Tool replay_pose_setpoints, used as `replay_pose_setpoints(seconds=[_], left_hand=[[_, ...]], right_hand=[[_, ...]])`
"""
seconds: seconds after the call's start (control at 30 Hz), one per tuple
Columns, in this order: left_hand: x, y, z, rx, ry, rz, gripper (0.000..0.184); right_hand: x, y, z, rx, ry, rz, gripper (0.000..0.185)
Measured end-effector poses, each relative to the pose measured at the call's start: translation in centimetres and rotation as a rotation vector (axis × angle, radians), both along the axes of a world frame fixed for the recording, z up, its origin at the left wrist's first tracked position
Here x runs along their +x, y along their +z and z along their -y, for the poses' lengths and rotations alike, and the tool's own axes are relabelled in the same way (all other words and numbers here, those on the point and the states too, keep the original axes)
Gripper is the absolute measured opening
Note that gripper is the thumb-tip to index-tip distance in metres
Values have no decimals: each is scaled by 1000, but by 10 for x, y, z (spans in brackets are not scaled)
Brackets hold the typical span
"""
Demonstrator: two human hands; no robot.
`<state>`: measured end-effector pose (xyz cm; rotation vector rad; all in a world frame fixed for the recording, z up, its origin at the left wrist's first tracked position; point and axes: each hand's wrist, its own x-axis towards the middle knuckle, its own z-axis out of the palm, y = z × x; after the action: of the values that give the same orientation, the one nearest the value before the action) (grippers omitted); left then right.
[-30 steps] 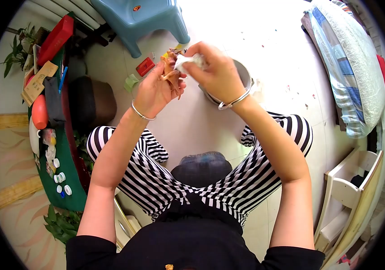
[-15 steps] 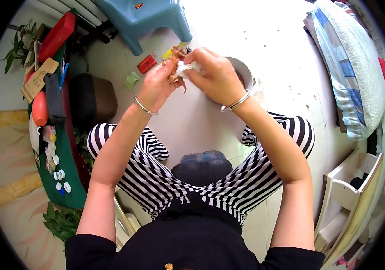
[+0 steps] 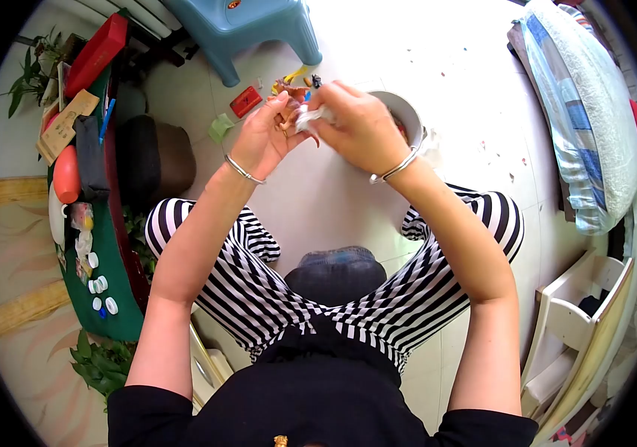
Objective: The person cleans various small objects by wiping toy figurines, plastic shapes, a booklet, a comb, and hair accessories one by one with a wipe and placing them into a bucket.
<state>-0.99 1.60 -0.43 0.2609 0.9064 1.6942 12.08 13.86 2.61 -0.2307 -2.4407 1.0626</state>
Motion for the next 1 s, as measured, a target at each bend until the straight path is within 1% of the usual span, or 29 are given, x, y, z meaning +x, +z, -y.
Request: replay_pose_setpoints(seconds=[0.03, 0.1, 0.13, 0.17, 0.2, 0.23, 0.27, 0.3, 0.37, 0.4, 0.43, 0.5, 0.57, 0.6, 0.63, 0.67, 0.7, 0.73, 0.77, 0.83, 0.9, 0.97, 1.0], left_hand=[[1, -3, -1, -3, -4, 2, 26], [-1, -4, -4, -35, 3, -40, 26], [-2, -2, -4, -34, 1, -46, 26], [-1, 0, -4, -68, 54, -17, 25], [0, 1, -3, -102, 112, 19, 24], [-2, -2, -2, -101, 118, 25, 24], [-6, -6, -1, -90, 123, 46, 24], [-8, -7, -1, -79, 124, 62, 24], [-6, 2, -1, -68, 150, 49, 26], [-5, 8, 1, -27, 126, 70, 27], [-5, 10, 2, 15, 106, 95, 27], [-6, 7, 3, 62, 69, 120, 28], [-2, 1, 2, 99, 18, 140, 28], [0, -2, 1, 90, 34, 201, 29], [0, -3, 1, 85, 53, 259, 30], [-2, -6, 1, 88, 54, 254, 30], [-3, -8, 2, 126, 47, 305, 30], [-3, -10, 2, 164, 42, 358, 31], [-3, -14, 2, 164, 45, 362, 31], [-1, -16, 1, 178, 46, 397, 29], [0, -17, -2, 176, 62, 437, 28], [-2, -17, -3, 185, 84, 478, 27], [-2, -14, -3, 210, 80, 468, 26]], right_hand=[[1, -7, -1, -3, -4, 2, 17], [-1, -24, -4, 93, 61, 2, 17], [1, -24, -8, 120, -15, 101, 17], [1, -25, -10, 123, -10, 99, 17], [0, -15, -8, 9, -12, 96, 17], [2, -7, -6, -107, -17, 97, 17], [3, -1, -4, -69, 57, 129, 16], [4, -9, -6, -72, 53, 130, 16], [4, -30, -14, 31, 50, 121, 13], [5, -23, -14, -250, -12, 180, 11], [4, -14, -15, -359, -76, 187, 16], [2, 3, -10, -377, -79, 182, 16], [-4, -15, -1, -439, 84, 9, 19], [-2, -16, 1, -251, 54, 39, 19], [-2, -15, -1, -251, 53, 34, 19], [-1, -14, -4, -123, -29, 48, 16], [-3, -10, -5, 6, -110, 66, 14], [-2, -2, -1, -104, -103, 70, 15], [-2, -2, 4, -104, -100, 75, 15], [-1, -3, 11, 12, 103, -81, 16], [0, -17, 8, 26, 100, -52, 18], [-1, -18, 3, 33, -78, 33, 17], [-3, -10, 4, -15, -68, -18, 16]])
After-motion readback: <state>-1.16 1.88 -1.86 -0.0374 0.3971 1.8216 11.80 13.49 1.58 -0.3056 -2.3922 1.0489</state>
